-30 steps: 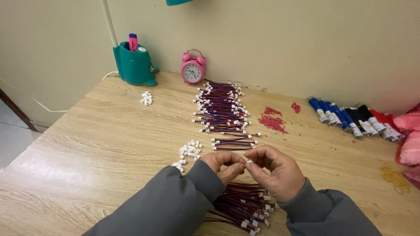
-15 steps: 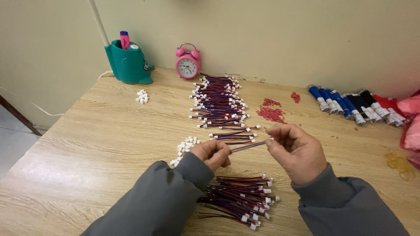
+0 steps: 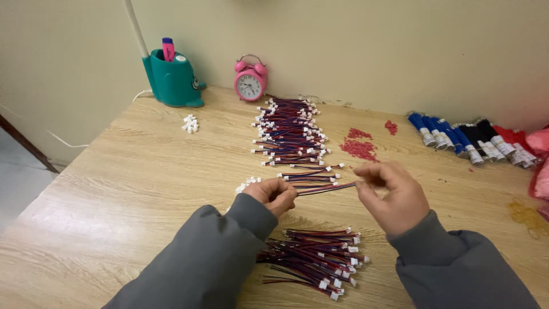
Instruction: Assembling small electrical wire harnesses by attaching plastic connectors to wires
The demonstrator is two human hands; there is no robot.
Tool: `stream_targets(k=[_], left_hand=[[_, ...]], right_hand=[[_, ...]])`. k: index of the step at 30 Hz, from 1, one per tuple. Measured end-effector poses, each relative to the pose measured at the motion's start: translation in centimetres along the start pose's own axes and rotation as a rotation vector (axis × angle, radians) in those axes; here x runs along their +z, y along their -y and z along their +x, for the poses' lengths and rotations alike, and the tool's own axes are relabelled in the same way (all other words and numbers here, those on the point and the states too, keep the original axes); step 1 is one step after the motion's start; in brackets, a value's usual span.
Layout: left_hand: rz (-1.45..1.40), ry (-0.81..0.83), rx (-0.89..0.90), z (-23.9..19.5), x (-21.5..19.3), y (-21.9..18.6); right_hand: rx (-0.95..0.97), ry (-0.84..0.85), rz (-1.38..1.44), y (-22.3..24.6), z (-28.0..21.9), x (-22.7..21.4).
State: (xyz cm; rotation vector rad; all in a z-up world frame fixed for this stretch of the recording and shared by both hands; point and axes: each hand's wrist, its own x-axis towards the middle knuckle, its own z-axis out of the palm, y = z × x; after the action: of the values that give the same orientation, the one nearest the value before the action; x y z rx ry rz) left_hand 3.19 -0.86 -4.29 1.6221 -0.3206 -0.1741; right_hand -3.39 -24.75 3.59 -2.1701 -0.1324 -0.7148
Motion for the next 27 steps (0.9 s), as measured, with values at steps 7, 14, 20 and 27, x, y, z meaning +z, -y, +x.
stream_targets(k=[7, 14, 20, 27], left_hand=[[0.322, 0.071, 0.109, -1.7, 0.7, -1.9], [0.194, 0.029, 0.036, -0.6, 0.6, -0.1], [-0.153, -0.059, -0.052, 0.5, 0.4, 1.5], [-0.194, 0.017, -0.054, 0.2, 0.8, 1.8]], right_hand=[[-0.522, 0.299, -0.347, 0.2, -0.1, 5.2], [-0.075, 0.505, -0.158, -1.0, -0.6, 6.0], [0.013, 0.406, -0.029, -1.5, -0.7, 5.1], [0.022, 0.414, 0.028, -0.8, -0.4, 5.3]])
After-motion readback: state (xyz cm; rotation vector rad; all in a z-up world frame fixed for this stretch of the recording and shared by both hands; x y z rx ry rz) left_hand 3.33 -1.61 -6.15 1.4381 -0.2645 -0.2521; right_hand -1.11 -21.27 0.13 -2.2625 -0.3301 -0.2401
